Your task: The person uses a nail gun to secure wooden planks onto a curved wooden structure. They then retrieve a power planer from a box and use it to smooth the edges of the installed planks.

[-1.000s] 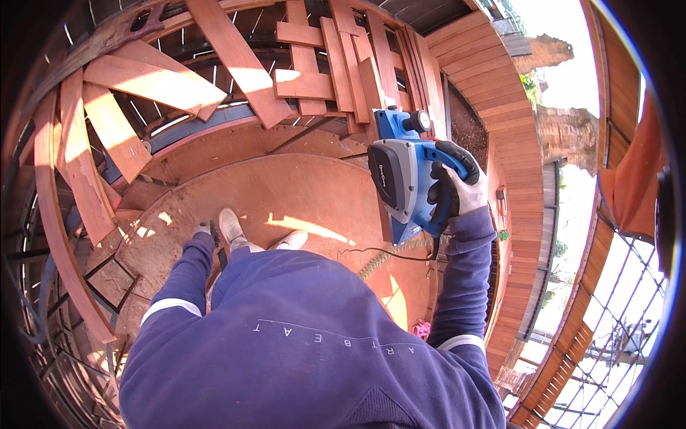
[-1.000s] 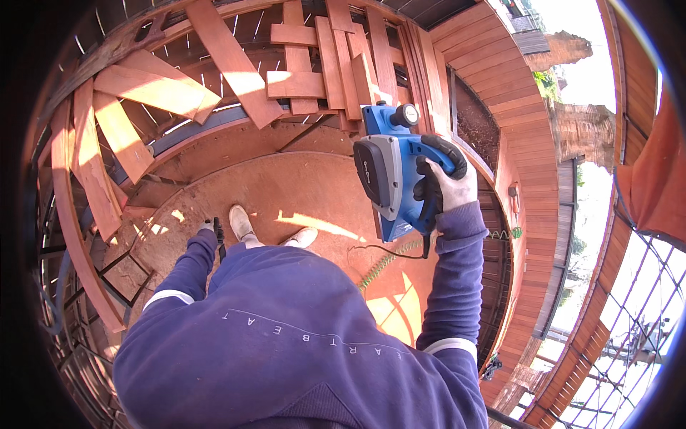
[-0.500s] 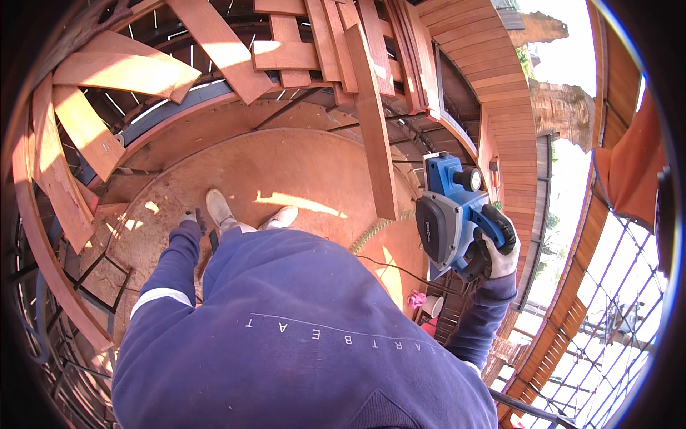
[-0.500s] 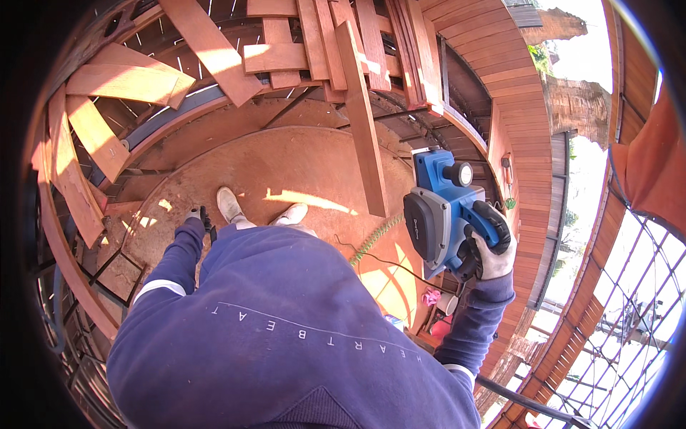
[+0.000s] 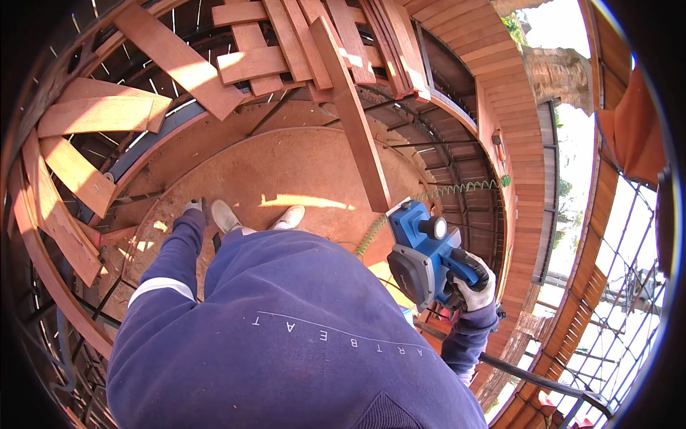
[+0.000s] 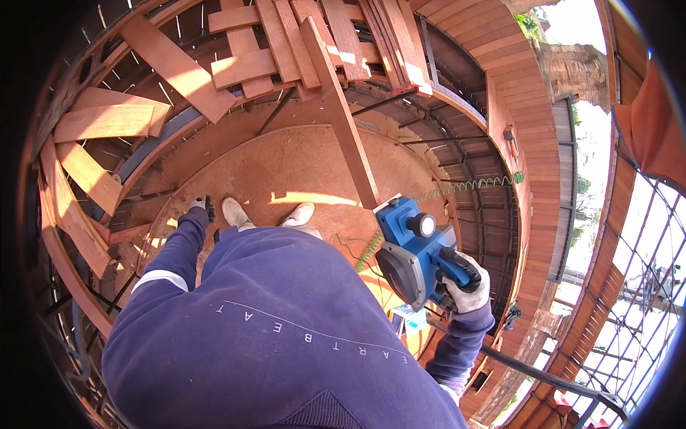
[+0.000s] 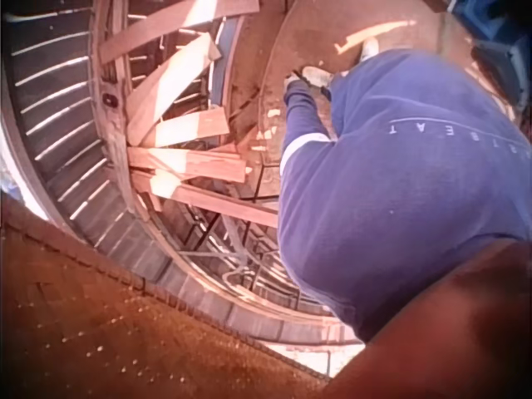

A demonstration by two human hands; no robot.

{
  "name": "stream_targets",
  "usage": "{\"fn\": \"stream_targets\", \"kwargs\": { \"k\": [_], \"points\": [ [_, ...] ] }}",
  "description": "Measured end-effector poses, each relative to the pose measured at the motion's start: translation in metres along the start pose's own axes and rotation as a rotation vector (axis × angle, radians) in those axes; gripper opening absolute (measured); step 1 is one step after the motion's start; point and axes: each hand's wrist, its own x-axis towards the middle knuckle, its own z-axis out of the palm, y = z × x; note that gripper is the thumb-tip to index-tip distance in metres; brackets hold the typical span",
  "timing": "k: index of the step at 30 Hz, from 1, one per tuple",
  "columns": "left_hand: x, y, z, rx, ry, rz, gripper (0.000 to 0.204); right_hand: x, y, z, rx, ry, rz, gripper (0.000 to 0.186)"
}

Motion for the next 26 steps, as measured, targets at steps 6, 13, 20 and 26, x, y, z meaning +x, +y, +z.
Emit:
{"fn": "stream_targets", "kwargs": {
  "k": [6,13,20,26],
  "points": [
    [-0.08,0.064,-0.028,-0.138,-0.112,-0.246,0.037,0.001,0.016,0.013,0.045,0.017,-0.014,0.048],
    [-0.122,0.069,-0.045,-0.316,-0.065,-0.403,0.042,0.036,-0.005,0.03,0.075,0.003,-0.064,0.048],
    [-0.134,0.062,-0.046,-0.353,-0.1,-0.388,0.042,0.076,-0.035,0.05,0.074,0.008,-0.08,0.047],
    [-0.113,0.038,-0.043,-0.345,-0.184,-0.49,0.037,0.107,-0.064,0.063,0.196,-0.065,-0.003,0.047]
  ]
}}
